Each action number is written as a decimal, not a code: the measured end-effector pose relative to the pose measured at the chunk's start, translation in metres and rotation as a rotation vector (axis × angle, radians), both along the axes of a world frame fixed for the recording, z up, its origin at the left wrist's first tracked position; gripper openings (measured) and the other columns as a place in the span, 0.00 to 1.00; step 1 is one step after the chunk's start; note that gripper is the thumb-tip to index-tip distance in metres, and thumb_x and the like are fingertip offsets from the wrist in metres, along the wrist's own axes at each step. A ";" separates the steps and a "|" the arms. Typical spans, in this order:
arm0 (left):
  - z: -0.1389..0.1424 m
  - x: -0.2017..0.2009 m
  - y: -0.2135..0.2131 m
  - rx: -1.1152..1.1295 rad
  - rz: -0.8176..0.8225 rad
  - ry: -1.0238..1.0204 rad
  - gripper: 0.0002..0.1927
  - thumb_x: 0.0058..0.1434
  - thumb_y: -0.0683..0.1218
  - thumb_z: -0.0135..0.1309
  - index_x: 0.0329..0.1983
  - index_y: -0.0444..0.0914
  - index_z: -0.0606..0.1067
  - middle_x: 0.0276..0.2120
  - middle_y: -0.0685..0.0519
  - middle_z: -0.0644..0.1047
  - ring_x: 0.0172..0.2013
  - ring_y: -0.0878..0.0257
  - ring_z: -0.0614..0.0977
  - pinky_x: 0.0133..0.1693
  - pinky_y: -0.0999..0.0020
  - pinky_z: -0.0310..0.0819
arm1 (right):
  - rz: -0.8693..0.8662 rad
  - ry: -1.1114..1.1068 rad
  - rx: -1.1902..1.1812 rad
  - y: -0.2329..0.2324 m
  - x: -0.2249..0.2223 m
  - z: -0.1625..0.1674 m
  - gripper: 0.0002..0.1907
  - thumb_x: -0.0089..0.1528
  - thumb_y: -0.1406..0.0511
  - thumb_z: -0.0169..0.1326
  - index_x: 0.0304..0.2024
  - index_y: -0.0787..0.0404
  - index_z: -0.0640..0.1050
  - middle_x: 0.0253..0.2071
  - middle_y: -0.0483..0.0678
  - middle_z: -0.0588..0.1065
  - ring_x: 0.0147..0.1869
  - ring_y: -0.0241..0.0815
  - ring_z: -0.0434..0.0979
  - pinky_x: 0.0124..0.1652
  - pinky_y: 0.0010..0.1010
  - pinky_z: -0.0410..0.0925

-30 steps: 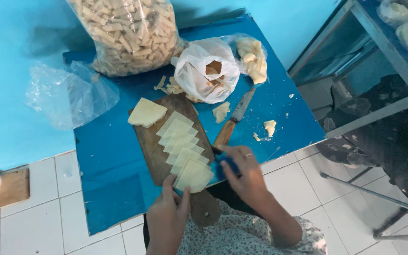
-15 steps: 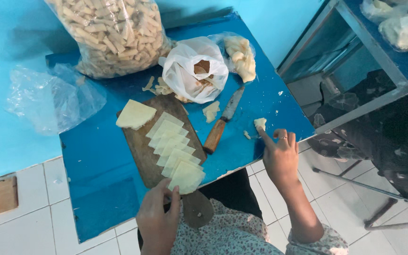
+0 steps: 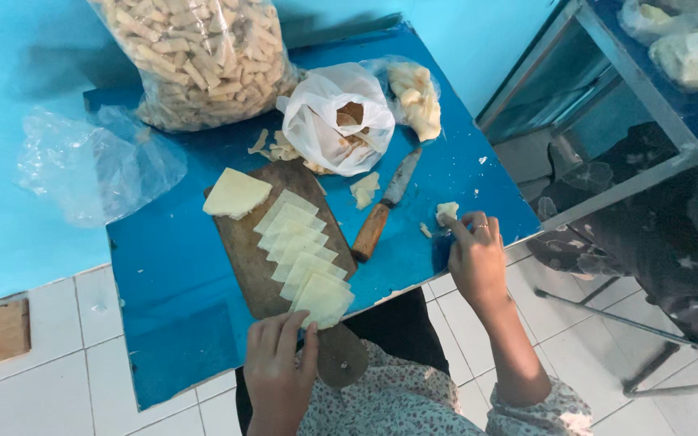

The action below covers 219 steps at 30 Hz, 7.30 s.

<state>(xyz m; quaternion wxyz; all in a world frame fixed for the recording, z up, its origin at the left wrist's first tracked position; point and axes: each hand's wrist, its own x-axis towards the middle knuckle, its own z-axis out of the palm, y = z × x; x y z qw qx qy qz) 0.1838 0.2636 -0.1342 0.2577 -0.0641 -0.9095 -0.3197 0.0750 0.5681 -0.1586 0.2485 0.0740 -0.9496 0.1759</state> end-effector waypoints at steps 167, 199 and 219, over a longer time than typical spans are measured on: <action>-0.037 -0.060 -0.022 -0.323 0.164 -0.158 0.28 0.66 0.52 0.47 0.69 0.41 0.67 0.70 0.54 0.66 0.68 0.52 0.64 0.59 0.20 0.46 | 0.001 -0.002 0.367 -0.005 -0.016 0.043 0.35 0.52 0.77 0.53 0.57 0.39 0.82 0.49 0.48 0.71 0.55 0.48 0.69 0.47 0.43 0.61; -0.038 -0.051 -0.022 -0.296 0.141 -0.125 0.30 0.65 0.52 0.47 0.70 0.38 0.65 0.69 0.51 0.66 0.67 0.49 0.65 0.60 0.21 0.42 | 0.577 0.283 0.682 -0.156 -0.085 0.020 0.32 0.55 0.63 0.57 0.64 0.50 0.76 0.59 0.52 0.70 0.62 0.54 0.66 0.48 0.50 0.61; -0.043 -0.052 -0.024 -0.308 0.141 -0.135 0.29 0.67 0.53 0.46 0.69 0.39 0.65 0.68 0.51 0.66 0.67 0.49 0.64 0.59 0.19 0.42 | 0.534 0.146 0.587 -0.163 -0.095 0.019 0.32 0.51 0.67 0.56 0.61 0.51 0.78 0.51 0.52 0.71 0.55 0.51 0.70 0.43 0.47 0.60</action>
